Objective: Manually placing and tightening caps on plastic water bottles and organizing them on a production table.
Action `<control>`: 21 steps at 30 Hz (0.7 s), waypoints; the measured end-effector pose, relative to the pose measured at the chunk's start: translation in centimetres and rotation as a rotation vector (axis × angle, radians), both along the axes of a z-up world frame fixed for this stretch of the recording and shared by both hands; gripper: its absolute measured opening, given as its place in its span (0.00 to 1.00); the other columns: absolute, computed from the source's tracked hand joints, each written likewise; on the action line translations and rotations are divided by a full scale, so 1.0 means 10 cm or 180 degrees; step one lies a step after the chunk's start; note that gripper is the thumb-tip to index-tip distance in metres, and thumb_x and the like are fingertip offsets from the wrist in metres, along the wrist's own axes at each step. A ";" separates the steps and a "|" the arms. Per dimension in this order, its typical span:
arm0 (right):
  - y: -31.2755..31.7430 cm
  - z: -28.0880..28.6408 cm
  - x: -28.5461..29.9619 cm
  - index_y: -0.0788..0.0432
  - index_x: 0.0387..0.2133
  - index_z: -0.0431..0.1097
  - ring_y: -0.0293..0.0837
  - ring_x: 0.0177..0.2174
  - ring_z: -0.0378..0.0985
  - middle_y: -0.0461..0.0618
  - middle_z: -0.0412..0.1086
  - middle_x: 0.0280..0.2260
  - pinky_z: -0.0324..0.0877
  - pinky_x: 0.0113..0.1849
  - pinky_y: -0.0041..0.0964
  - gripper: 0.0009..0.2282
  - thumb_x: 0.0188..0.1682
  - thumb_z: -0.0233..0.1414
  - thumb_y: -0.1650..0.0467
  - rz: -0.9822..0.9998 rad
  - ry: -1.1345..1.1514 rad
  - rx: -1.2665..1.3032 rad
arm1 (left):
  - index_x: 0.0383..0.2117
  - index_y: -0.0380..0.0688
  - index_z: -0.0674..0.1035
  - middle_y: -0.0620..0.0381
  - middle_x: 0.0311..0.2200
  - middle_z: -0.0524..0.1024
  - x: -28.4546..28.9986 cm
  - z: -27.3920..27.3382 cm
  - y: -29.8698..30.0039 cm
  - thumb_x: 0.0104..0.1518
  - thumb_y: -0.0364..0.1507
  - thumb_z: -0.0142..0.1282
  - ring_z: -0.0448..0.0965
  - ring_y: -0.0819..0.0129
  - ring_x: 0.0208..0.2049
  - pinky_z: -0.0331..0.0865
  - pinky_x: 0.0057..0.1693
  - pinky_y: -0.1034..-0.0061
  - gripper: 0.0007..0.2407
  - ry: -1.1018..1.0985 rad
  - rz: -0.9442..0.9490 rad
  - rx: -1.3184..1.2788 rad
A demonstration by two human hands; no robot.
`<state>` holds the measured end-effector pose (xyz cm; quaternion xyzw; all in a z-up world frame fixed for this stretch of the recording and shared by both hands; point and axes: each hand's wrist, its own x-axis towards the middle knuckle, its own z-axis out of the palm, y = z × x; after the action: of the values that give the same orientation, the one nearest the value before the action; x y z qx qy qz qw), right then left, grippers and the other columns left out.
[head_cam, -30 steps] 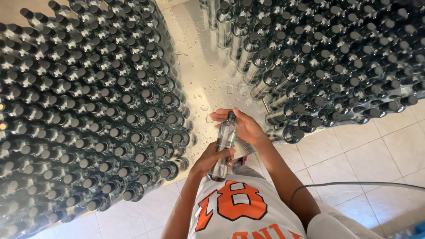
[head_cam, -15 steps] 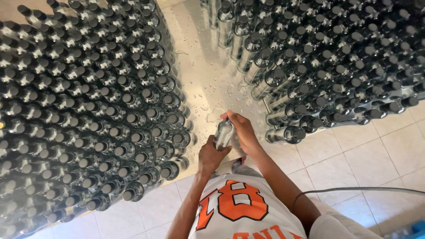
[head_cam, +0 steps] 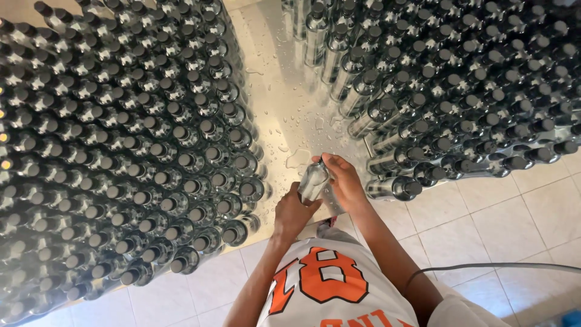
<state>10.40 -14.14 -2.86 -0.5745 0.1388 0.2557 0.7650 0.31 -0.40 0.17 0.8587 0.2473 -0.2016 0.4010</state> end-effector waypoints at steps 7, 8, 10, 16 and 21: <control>-0.11 0.26 0.14 0.67 0.68 0.63 0.60 0.67 0.66 0.69 0.67 0.66 0.61 0.65 0.59 0.37 0.58 0.46 0.48 0.0979 -0.0168 0.1166 | 0.44 0.38 0.80 0.47 0.31 0.83 -0.08 -0.01 0.11 0.56 0.36 0.75 0.88 0.60 0.32 0.85 0.43 0.64 0.18 0.0058 0.0354 -0.3296; -0.13 0.25 0.18 0.69 0.68 0.63 0.62 0.67 0.65 0.72 0.66 0.65 0.60 0.66 0.61 0.37 0.59 0.45 0.48 0.1147 -0.0253 0.1368 | 0.42 0.38 0.81 0.47 0.30 0.82 -0.09 -0.15 0.09 0.58 0.32 0.74 0.88 0.60 0.30 0.85 0.41 0.62 0.14 0.0083 0.0380 -0.3945; -0.15 0.17 0.17 0.71 0.67 0.63 0.61 0.67 0.67 0.72 0.67 0.65 0.61 0.66 0.62 0.36 0.59 0.45 0.49 0.1137 -0.0188 0.1562 | 0.43 0.37 0.79 0.45 0.30 0.82 -0.15 -0.16 0.09 0.58 0.32 0.73 0.88 0.56 0.30 0.85 0.40 0.60 0.15 0.0264 0.0517 -0.4407; -0.15 -0.08 0.11 0.66 0.53 0.72 0.54 0.62 0.75 0.65 0.76 0.57 0.65 0.65 0.57 0.21 0.62 0.50 0.58 0.0650 0.0006 0.1358 | 0.40 0.37 0.78 0.44 0.29 0.82 -0.09 -0.08 0.15 0.58 0.29 0.71 0.88 0.56 0.28 0.84 0.38 0.61 0.13 0.0278 0.0553 -0.4497; -0.10 -0.11 -0.01 0.64 0.51 0.76 0.52 0.60 0.76 0.62 0.78 0.53 0.65 0.65 0.49 0.17 0.63 0.51 0.61 0.0319 -0.0144 0.0452 | 0.72 0.33 0.67 0.31 0.56 0.80 0.02 0.01 0.03 0.48 0.53 0.70 0.82 0.42 0.58 0.78 0.60 0.55 0.47 0.0253 0.0073 -0.1131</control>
<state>10.29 -15.17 -3.97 -0.5307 0.0742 0.2899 0.7930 0.54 -0.11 0.23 0.7628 0.2333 -0.2714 0.5386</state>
